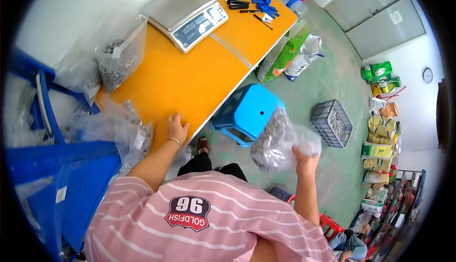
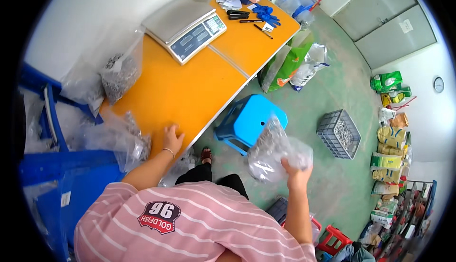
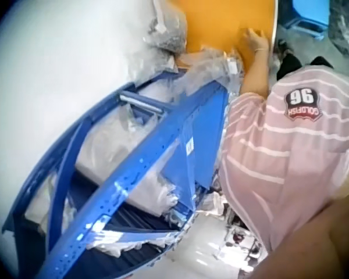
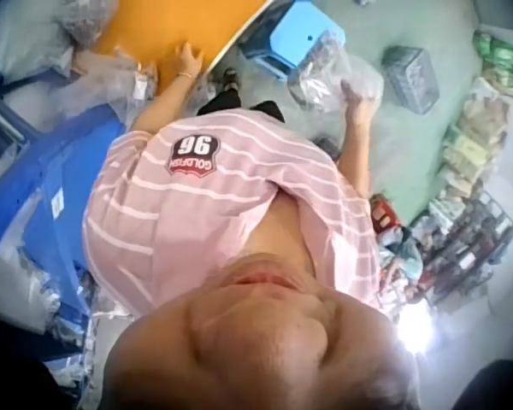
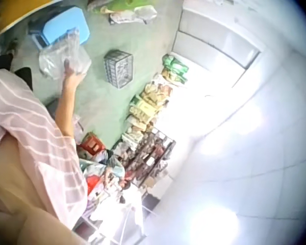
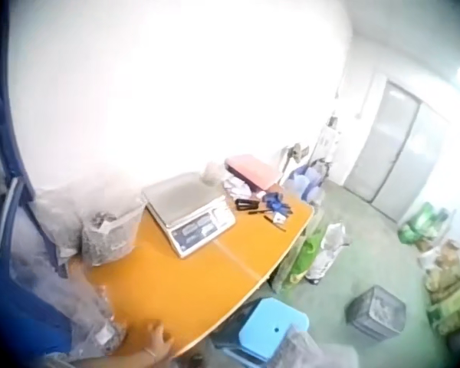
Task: The person weighs metal rings by placing a small quantity from a plastic bag onto a digital scale, then adjusts the amount one ring at a time before returning the rings to the bag.
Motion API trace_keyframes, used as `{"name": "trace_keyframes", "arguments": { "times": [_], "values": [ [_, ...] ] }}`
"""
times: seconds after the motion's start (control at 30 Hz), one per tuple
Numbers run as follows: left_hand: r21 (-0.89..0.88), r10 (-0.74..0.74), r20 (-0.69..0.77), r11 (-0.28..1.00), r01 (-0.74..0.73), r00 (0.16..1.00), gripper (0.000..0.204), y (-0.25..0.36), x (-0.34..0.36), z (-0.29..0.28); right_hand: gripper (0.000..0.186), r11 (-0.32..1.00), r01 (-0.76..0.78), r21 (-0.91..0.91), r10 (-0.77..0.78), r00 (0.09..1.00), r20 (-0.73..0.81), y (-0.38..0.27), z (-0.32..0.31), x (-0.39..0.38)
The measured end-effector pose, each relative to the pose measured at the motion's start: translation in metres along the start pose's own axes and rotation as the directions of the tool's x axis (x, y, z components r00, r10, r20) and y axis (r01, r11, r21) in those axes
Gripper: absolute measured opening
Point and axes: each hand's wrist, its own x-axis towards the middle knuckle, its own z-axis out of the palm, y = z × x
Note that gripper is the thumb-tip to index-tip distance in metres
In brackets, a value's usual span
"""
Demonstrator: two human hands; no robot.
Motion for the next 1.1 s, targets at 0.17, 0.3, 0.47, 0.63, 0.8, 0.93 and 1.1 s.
{"name": "trace_keyframes", "arguments": {
  "times": [0.17,0.3,0.47,0.63,0.8,0.93,1.1],
  "values": [
    [0.089,-0.005,0.131,0.996,-0.007,0.991,0.013,-0.003,0.013,0.001,0.026,0.93,0.072,0.362,-0.12,0.986,0.113,-0.064,0.119,0.098],
    [0.025,-0.132,0.057,0.991,0.131,0.99,0.008,-0.004,0.007,0.002,0.03,0.868,-0.067,0.492,-0.036,0.98,0.196,-0.082,0.204,0.174],
    [-0.03,-0.359,-0.071,0.933,0.358,0.931,0.008,0.014,-0.009,-0.011,0.021,0.805,-0.246,0.54,0.099,0.953,0.286,-0.079,0.28,0.24],
    [-0.089,-0.42,-0.105,0.907,0.412,0.901,0.009,0.05,-0.024,-0.019,0.02,0.786,-0.307,0.538,0.143,0.935,0.325,-0.061,0.31,0.287],
    [-0.52,-0.586,0.017,0.686,0.508,0.81,0.005,0.101,-0.001,-0.011,0.036,0.985,0.015,0.172,-0.076,0.932,0.355,-0.03,0.288,0.312],
    [-0.487,-0.497,0.045,0.746,0.454,0.866,0.006,0.148,0.05,-0.018,0.056,0.609,0.721,-0.33,-0.59,0.69,0.419,-0.054,0.252,0.299],
    [-0.29,0.011,-0.026,0.957,-0.018,1.0,0.006,0.216,0.119,-0.018,0.043,0.47,0.83,0.302,-0.671,0.114,0.732,-0.078,0.212,0.235]
  ]
}}
